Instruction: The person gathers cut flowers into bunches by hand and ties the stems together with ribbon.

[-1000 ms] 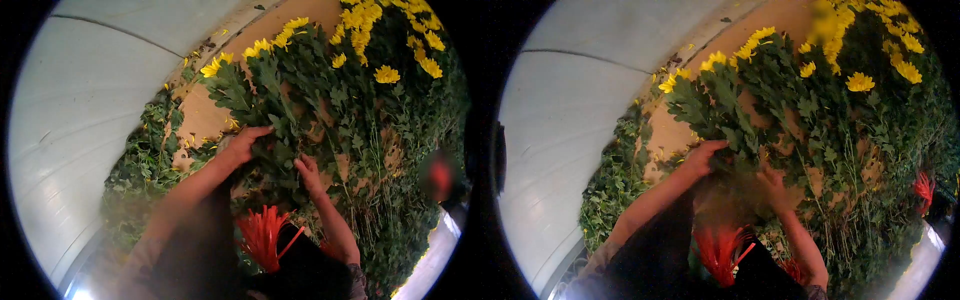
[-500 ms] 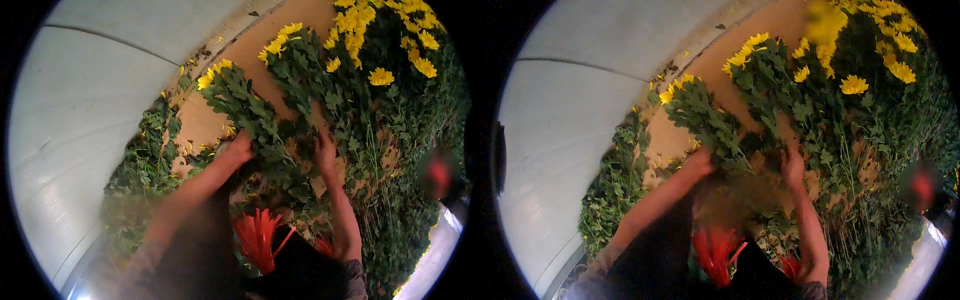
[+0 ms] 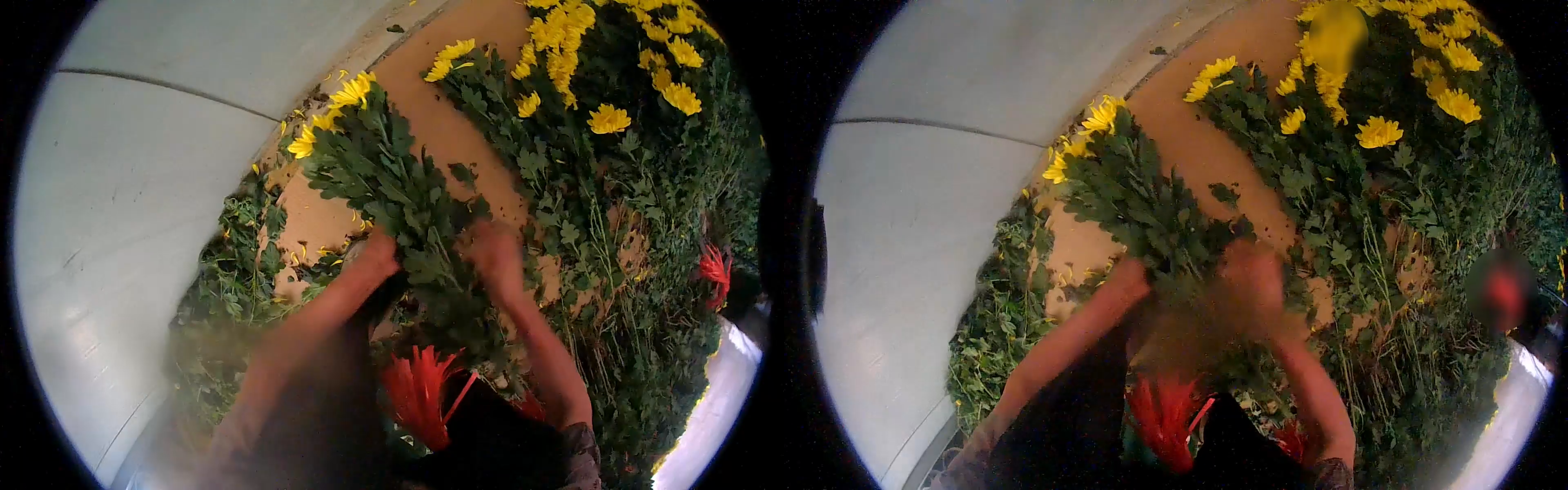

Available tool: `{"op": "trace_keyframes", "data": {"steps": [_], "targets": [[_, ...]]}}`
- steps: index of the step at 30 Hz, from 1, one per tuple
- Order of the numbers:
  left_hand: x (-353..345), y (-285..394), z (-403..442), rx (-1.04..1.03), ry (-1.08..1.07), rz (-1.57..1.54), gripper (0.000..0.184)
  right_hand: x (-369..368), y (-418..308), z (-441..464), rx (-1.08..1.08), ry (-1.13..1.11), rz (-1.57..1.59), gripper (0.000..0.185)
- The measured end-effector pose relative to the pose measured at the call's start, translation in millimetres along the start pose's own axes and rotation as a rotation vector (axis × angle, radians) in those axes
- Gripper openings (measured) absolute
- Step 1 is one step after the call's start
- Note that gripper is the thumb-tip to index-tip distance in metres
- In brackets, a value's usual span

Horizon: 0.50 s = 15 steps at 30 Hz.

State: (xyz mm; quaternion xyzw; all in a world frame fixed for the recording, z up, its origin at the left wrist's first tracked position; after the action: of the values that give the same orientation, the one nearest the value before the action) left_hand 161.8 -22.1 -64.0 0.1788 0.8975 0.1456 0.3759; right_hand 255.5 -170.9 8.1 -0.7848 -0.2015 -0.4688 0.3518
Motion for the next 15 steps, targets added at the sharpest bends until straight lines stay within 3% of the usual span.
{"op": "trace_keyframes", "data": {"steps": [1, 3, 4, 6, 10, 11, 13, 15], "targets": [[-2.8, 3.5, 1.7, 0.003, 0.015, 0.007, 0.039, 5.4, 56.1, -5.8, -0.048, 0.453, 0.138, 0.049], [-4.4, 5.6, 4.2, 0.039, 0.071, -0.017, 0.039, 34.6, 107.0, 15.2, -0.363, 0.560, -0.234, 0.050], [-2.5, 1.4, 6.2, 0.085, 0.101, -0.068, 0.040, 36.4, 122.7, 17.1, -0.363, 0.564, -0.235, 0.050], [4.6, -13.4, 14.1, 0.198, 0.151, -0.217, 0.038, 14.4, 139.7, 30.4, -0.274, 0.274, -0.517, 0.045], [20.0, -21.1, 11.1, 0.149, 0.169, -0.196, 0.037, 24.1, 122.1, 17.7, -0.222, 0.370, -0.351, 0.051], [13.4, -3.3, 1.6, -0.096, 0.053, 0.183, 0.038, 21.2, 122.7, 8.6, -0.231, 0.394, -0.244, 0.049], [6.3, 12.6, -6.3, -0.346, -0.077, 0.564, 0.038, 28.1, 121.7, 3.2, -0.243, 0.429, -0.141, 0.047], [3.3, 17.7, -10.2, -0.422, -0.111, 0.643, 0.039, 41.4, 128.3, -4.3, -0.351, 0.514, 0.107, 0.042]]}}
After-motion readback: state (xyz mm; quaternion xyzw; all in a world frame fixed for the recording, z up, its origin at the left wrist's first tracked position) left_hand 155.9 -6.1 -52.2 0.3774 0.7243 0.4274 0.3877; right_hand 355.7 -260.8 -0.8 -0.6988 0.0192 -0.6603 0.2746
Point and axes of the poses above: each hand's wrist, its own z-axis towards the middle knuckle, its own x-axis out of the back of the hand, y = z × x, the point moved 7 cm from there along z, towards the middle knuckle, and after that the axes turned 5 degrees about -z, right-handed, at the moved point
